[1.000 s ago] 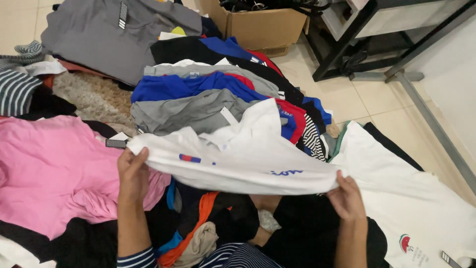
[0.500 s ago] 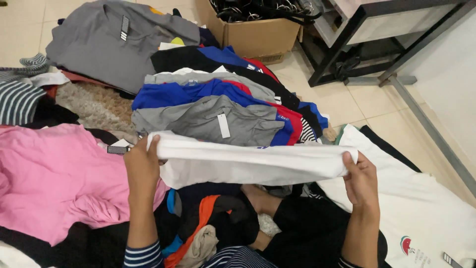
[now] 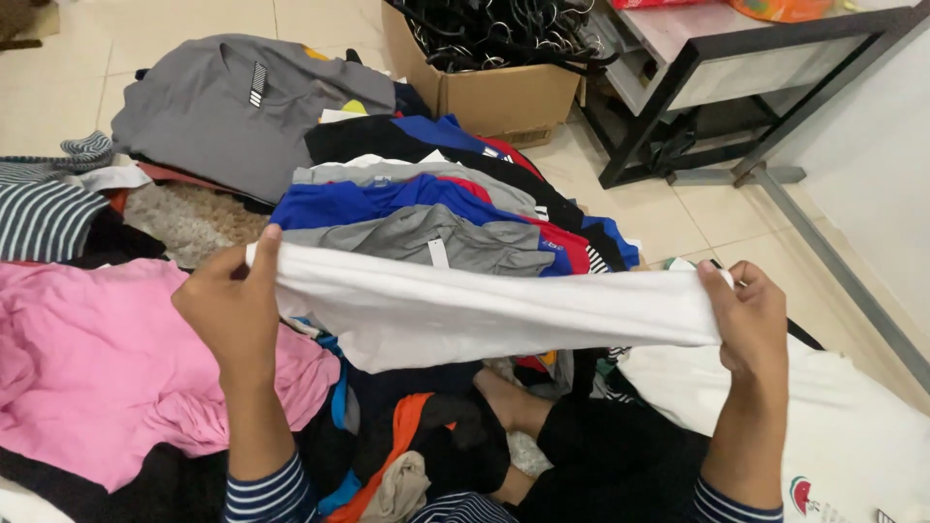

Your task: The person is sitting on the floor, picking up t-shirts from a pile and inserting plastic hangers into them to prepare them for display or storage.

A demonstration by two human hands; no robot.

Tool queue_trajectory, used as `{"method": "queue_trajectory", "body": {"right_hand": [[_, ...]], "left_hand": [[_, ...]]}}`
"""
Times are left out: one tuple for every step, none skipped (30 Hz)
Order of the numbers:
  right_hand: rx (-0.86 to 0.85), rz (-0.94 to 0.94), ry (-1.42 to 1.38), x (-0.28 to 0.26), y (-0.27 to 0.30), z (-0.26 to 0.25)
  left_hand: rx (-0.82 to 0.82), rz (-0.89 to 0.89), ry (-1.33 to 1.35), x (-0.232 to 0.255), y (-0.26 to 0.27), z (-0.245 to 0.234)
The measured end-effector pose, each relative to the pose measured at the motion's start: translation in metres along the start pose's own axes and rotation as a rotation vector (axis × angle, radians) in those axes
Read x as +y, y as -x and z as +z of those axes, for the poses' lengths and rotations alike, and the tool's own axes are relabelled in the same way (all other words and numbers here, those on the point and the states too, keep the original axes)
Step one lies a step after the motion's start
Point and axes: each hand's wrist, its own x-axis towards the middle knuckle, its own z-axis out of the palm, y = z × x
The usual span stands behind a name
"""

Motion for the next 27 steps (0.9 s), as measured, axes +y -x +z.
{"method": "queue_trajectory", "body": {"right_hand": [[-0.002,-0.002,-0.001,-0.006,0.007,-0.003],[-0.011,0.042,0.063,-0.011,0.016,-0.007],[-0.019,0.087,0.127,-0.015,0.025,-0.011],[-0.022,0.094,0.132,0.003,0.019,-0.021],[-0.068,0.09,0.015,0.02,0.014,-0.032],[-0.11,0.083,-0.105,0.037,0.007,-0.043],[-0.11,0.087,-0.103,0.042,0.005,-0.049],[-0.221,0.017,-0.193,0.047,0.004,-0.056],[-0.333,-0.051,-0.284,0.052,0.003,-0.064],[-0.333,-0.053,-0.284,0.056,-0.003,-0.064],[-0.421,-0.06,-0.378,0.059,-0.008,-0.064],[-0.508,-0.069,-0.473,0.062,-0.013,-0.065],[-0.508,-0.076,-0.474,0.051,-0.009,-0.048],[-0.481,-0.057,-0.379,0.04,-0.005,-0.032],[-0.454,-0.038,-0.285,0.029,0.0,-0.016],[-0.452,-0.046,-0.286,0.014,0.001,-0.002],[-0.386,0.044,-0.227,0.0,0.002,0.011],[-0.319,0.139,-0.163,-0.013,0.005,0.023],[-0.317,0.136,-0.161,-0.006,-0.013,0.024],[-0.298,-0.033,-0.188,0.0,-0.031,0.026],[-0.28,-0.203,-0.214,0.006,-0.049,0.027],[-0.279,-0.204,-0.212,-0.008,-0.053,0.027],[-0.27,-0.374,-0.237,-0.022,-0.056,0.027],[-0.26,-0.546,-0.264,-0.038,-0.062,0.029],[-0.261,-0.55,-0.264,-0.047,-0.062,0.028],[-0.228,-0.687,-0.232,-0.057,-0.063,0.027],[-0.193,-0.824,-0.198,-0.066,-0.064,0.026]], "left_hand": [[0.004,0.0,-0.001,0.005,0.001,-0.008],[-0.045,-0.157,0.099,0.009,0.004,-0.017],[-0.096,-0.313,0.2,0.013,0.007,-0.025],[-0.099,-0.319,0.194,0.003,0.012,-0.033],[-0.188,-0.39,0.312,-0.007,0.018,-0.042],[-0.276,-0.455,0.434,-0.017,0.021,-0.049],[-0.279,-0.458,0.432,-0.015,0.02,-0.053],[-0.3,-0.471,0.496,-0.013,0.021,-0.058],[-0.321,-0.484,0.561,-0.011,0.021,-0.063],[-0.321,-0.483,0.562,-0.008,0.018,-0.058],[-0.34,-0.478,0.599,-0.004,0.014,-0.053],[-0.358,-0.469,0.639,0.0,0.01,-0.048],[-0.356,-0.464,0.642,0.0,0.006,-0.033],[-0.371,-0.473,0.644,0.0,0.001,-0.018],[-0.386,-0.481,0.646,0.001,-0.004,-0.004],[-0.385,-0.475,0.651,-0.015,-0.011,0.017],[-0.335,-0.383,0.584,-0.03,-0.018,0.038],[-0.288,-0.299,0.516,-0.046,-0.022,0.059],[-0.288,-0.299,0.52,-0.053,-0.037,0.073],[-0.231,-0.261,0.525,-0.059,-0.052,0.088],[-0.173,-0.224,0.529,-0.066,-0.068,0.102],[-0.174,-0.225,0.53,-0.052,-0.084,0.1],[-0.148,-0.14,0.59,-0.038,-0.101,0.099],[-0.119,-0.052,0.649,-0.023,-0.12,0.097],[-0.116,-0.05,0.65,-0.012,-0.128,0.091],[-0.08,0.037,0.713,0.0,-0.138,0.086],[-0.044,0.125,0.775,0.012,-0.147,0.081]]}}
